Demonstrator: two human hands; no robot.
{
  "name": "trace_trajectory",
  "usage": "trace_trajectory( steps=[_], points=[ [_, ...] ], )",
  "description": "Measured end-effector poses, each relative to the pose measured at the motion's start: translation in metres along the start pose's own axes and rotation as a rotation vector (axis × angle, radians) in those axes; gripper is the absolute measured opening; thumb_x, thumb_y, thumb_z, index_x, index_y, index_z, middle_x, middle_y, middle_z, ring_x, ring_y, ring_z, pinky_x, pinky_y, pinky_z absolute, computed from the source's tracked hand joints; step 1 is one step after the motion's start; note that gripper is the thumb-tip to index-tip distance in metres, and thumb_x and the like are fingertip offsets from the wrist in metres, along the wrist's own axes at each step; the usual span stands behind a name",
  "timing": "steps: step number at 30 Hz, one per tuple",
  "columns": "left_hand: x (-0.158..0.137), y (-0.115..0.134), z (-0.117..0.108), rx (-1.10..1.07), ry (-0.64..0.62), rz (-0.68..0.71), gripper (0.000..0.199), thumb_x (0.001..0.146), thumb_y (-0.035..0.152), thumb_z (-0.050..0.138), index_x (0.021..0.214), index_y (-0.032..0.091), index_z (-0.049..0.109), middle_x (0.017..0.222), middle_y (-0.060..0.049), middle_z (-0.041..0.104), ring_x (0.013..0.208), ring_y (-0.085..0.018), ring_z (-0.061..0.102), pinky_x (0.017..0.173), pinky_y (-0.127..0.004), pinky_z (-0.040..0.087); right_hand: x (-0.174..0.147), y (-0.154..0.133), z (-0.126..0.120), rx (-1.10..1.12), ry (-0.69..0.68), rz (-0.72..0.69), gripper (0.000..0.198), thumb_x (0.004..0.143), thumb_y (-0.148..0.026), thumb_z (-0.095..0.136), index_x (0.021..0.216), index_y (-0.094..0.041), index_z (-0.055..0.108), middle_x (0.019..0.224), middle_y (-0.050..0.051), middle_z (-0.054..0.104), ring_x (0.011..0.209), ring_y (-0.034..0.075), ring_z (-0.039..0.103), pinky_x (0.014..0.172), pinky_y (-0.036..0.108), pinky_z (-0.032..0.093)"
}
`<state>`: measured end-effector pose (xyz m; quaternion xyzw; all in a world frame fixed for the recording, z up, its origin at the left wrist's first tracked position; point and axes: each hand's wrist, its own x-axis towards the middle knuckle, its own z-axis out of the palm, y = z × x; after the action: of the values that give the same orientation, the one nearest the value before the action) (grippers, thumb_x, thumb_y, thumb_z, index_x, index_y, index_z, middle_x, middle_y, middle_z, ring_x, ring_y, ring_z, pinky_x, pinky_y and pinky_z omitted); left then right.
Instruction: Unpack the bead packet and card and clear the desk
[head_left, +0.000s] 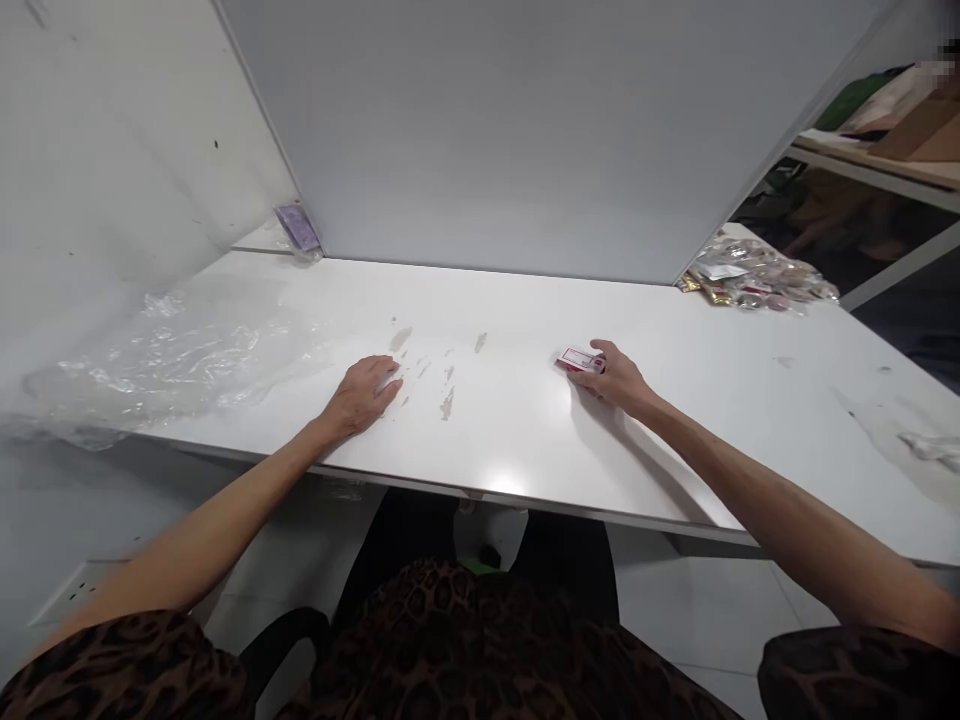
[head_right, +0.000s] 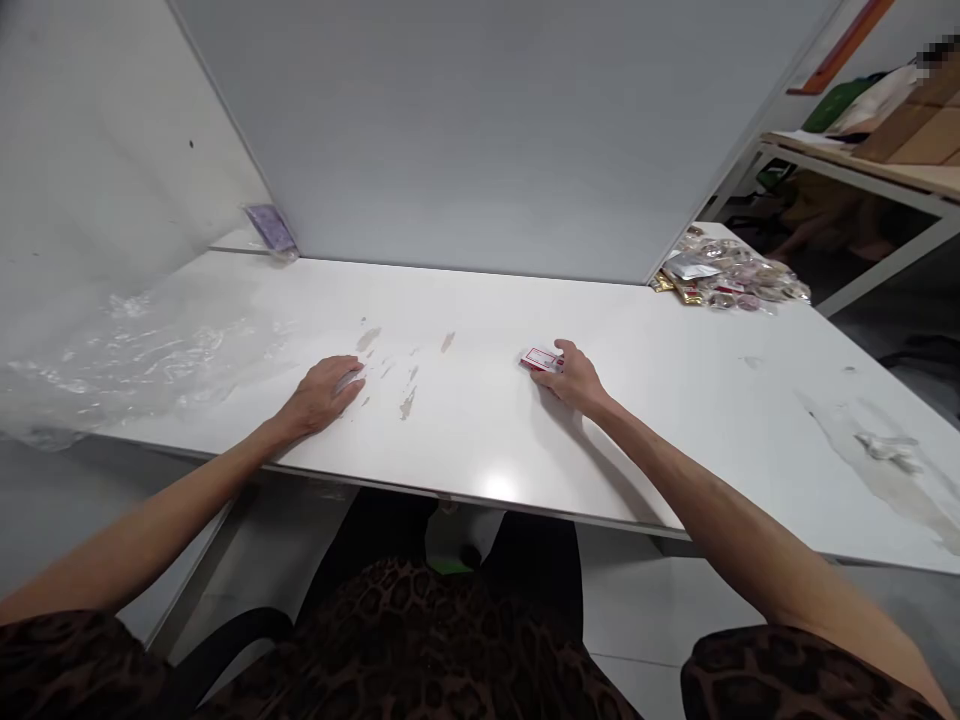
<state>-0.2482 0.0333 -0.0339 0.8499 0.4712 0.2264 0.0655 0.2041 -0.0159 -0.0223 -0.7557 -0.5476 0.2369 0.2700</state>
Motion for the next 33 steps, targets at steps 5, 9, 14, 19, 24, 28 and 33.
trace_trajectory(
  steps=[5, 9, 14, 19, 24, 28, 33],
  points=[
    [0.001, -0.002, 0.003, -0.006, 0.019, 0.012, 0.045, 0.097, 0.047, 0.044, 0.122, 0.016, 0.064, 0.134, -0.016, 0.065, 0.129, -0.03, 0.058, 0.115, -0.049, 0.043, -0.014, -0.005, -0.013, 0.046, -0.144, 0.061, 0.068, 0.075, -0.044, 0.075, 0.134, -0.018, 0.054, 0.078, 0.003, 0.064, 0.061, 0.019, 0.056, 0.058, 0.033, 0.048],
    [0.002, -0.001, 0.004, -0.008, 0.011, 0.01, 0.044, 0.096, 0.046, 0.044, 0.121, 0.016, 0.064, 0.135, -0.015, 0.066, 0.129, -0.03, 0.058, 0.115, -0.05, 0.043, -0.035, -0.006, -0.01, -0.459, -0.034, -0.16, 0.05, 0.093, -0.05, 0.054, 0.129, -0.014, 0.056, 0.108, 0.019, 0.065, 0.089, 0.03, 0.062, 0.076, 0.04, 0.049],
    [0.003, -0.001, 0.005, -0.005, 0.008, 0.004, 0.043, 0.096, 0.045, 0.043, 0.122, 0.017, 0.064, 0.134, -0.014, 0.066, 0.127, -0.03, 0.058, 0.114, -0.05, 0.042, -0.059, -0.002, -0.001, -0.703, -0.022, -0.338, 0.05, 0.101, -0.04, 0.031, 0.138, -0.011, 0.048, 0.108, 0.024, 0.062, 0.091, 0.034, 0.059, 0.078, 0.044, 0.047],
    [0.003, -0.003, 0.007, 0.007, 0.016, -0.002, 0.043, 0.096, 0.044, 0.042, 0.121, 0.017, 0.064, 0.133, -0.015, 0.066, 0.126, -0.03, 0.057, 0.113, -0.049, 0.042, -0.06, 0.002, -0.018, -0.052, 0.013, -0.045, 0.042, 0.094, -0.052, 0.048, 0.114, -0.017, 0.059, 0.087, 0.014, 0.063, 0.072, 0.025, 0.057, 0.069, 0.039, 0.048],
    [0.004, -0.002, 0.007, 0.024, 0.014, -0.002, 0.045, 0.096, 0.045, 0.041, 0.121, 0.016, 0.065, 0.134, -0.015, 0.066, 0.126, -0.031, 0.057, 0.113, -0.048, 0.043, -0.072, 0.01, -0.038, 0.678, -0.133, 0.142, 0.046, 0.092, -0.057, 0.045, 0.103, -0.016, 0.062, 0.084, 0.012, 0.066, 0.062, 0.019, 0.054, 0.054, 0.034, 0.049],
    [0.004, -0.002, 0.007, 0.022, 0.011, -0.016, 0.044, 0.095, 0.046, 0.042, 0.12, 0.018, 0.065, 0.135, -0.014, 0.065, 0.127, -0.031, 0.057, 0.113, -0.049, 0.043, -0.088, 0.015, -0.028, 0.994, -0.143, 0.149, 0.05, 0.086, -0.061, 0.059, 0.104, -0.015, 0.064, 0.086, 0.009, 0.067, 0.062, 0.015, 0.055, 0.053, 0.029, 0.049],
    [0.003, -0.002, 0.006, 0.018, 0.02, -0.014, 0.044, 0.095, 0.046, 0.042, 0.121, 0.018, 0.065, 0.134, -0.014, 0.066, 0.128, -0.031, 0.057, 0.114, -0.049, 0.042, -0.09, 0.023, -0.026, 0.732, 0.16, 0.045, 0.056, 0.067, -0.06, 0.082, 0.097, -0.02, 0.058, 0.083, 0.004, 0.064, 0.062, 0.015, 0.054, 0.056, 0.028, 0.044]
  ],
)
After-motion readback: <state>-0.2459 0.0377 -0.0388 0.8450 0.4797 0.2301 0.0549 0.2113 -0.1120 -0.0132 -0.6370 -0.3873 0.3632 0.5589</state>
